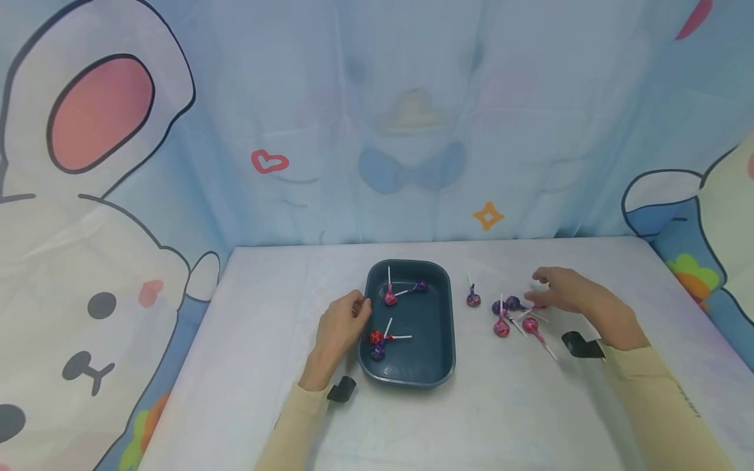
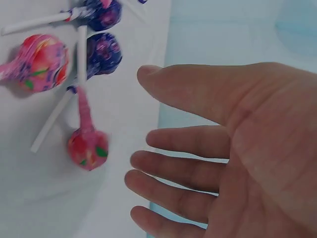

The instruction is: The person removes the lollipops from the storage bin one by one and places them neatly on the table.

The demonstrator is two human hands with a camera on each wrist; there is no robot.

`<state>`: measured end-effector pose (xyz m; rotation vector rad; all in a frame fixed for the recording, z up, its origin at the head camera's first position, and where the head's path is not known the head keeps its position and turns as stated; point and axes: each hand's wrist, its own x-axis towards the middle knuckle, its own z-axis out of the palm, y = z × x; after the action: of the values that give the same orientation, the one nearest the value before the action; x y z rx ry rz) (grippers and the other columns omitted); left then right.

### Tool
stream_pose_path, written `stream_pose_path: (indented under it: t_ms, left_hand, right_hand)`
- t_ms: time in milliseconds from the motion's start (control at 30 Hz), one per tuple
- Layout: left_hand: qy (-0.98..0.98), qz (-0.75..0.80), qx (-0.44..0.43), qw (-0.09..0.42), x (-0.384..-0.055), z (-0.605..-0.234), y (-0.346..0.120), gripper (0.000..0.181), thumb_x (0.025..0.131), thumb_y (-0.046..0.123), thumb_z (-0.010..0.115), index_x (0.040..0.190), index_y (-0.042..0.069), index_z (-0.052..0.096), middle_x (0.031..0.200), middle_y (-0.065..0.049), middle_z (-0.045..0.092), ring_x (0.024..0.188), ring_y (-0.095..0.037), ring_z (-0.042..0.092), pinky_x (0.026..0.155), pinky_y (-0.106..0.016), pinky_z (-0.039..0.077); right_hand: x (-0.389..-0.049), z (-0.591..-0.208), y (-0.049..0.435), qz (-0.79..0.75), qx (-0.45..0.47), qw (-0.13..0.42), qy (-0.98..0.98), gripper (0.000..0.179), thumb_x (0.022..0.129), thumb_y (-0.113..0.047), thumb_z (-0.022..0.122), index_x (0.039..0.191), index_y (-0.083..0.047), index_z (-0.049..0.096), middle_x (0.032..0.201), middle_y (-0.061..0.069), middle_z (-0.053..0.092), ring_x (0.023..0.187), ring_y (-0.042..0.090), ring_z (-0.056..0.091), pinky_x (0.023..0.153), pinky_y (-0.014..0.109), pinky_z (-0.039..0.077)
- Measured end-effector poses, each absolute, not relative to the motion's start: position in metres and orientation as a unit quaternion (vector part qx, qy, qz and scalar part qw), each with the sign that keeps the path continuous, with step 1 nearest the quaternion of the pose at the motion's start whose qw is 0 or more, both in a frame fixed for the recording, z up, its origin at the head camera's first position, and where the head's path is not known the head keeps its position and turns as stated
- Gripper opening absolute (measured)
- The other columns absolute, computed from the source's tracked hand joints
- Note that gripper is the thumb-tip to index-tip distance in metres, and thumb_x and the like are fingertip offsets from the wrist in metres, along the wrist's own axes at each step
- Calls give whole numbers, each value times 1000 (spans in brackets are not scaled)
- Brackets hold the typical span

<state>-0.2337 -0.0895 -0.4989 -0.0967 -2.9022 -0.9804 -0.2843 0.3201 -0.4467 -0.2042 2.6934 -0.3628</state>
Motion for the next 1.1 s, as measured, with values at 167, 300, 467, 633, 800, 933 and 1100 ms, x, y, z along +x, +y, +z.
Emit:
stream_pose_path:
  t_ms: [167, 300, 467, 633, 800, 933, 1100]
  left_hand:
    - [-947, -317, -34, 44, -234, -499, -90, 24, 91, 38, 47, 89, 17, 59, 76, 4, 60, 62, -10, 52, 55, -21, 42]
    - [-946, -318, -35, 46, -234, -499, -89, 24, 91, 38, 47, 88, 17, 59, 75, 5, 60, 61, -10, 52, 54, -21, 42]
    - [-945, -323, -35, 44, -234, -500, -90, 23, 91, 37, 47, 87, 18, 59, 75, 5, 60, 60, -10, 52, 53, -21, 42]
    - [-945, -321, -35, 47, -234, -499, -90, 24, 91, 38, 47, 88, 17, 59, 75, 4, 61, 60, -10, 52, 54, -22, 42]
    - [-945, -320, -36, 47, -234, -500, -90, 23, 91, 37, 48, 87, 18, 59, 74, 5, 60, 60, -10, 51, 53, -22, 41]
    - [-945, -322, -38, 48, -234, -502, -90, 23, 91, 37, 48, 86, 18, 59, 74, 5, 60, 60, -9, 51, 53, -22, 41]
    - [-945, -322, -37, 49, -235, -503, -90, 23, 91, 37, 48, 87, 18, 59, 75, 5, 60, 60, -9, 51, 54, -22, 41]
  right_hand:
    - [-285, -438, 309, -133, -71, 186, 971, 76, 84, -44, 59, 132, 9, 33, 126, 35, 42, 111, 49, 43, 87, 57, 41]
    - [-286, -432, 300, -138, -73, 179, 971, 82, 83, -48, 59, 134, 9, 30, 128, 35, 40, 114, 49, 41, 91, 59, 37]
    - [-287, -426, 288, -143, -72, 176, 971, 84, 83, -49, 59, 136, 8, 27, 131, 34, 38, 117, 49, 39, 92, 59, 36]
    - [-289, -420, 274, -140, -85, 165, 973, 82, 83, -47, 60, 138, 6, 27, 132, 33, 38, 119, 48, 38, 92, 59, 37]
    - [-288, -414, 258, -137, -97, 152, 974, 78, 84, -42, 61, 138, 5, 28, 133, 31, 39, 122, 46, 37, 95, 58, 35]
    - [-288, -410, 246, -136, -115, 137, 974, 75, 84, -38, 62, 137, 5, 31, 133, 29, 41, 122, 44, 39, 97, 57, 34]
    - [-288, -406, 231, -138, -140, 122, 973, 70, 85, -31, 63, 135, 6, 33, 130, 28, 45, 120, 42, 42, 97, 55, 35]
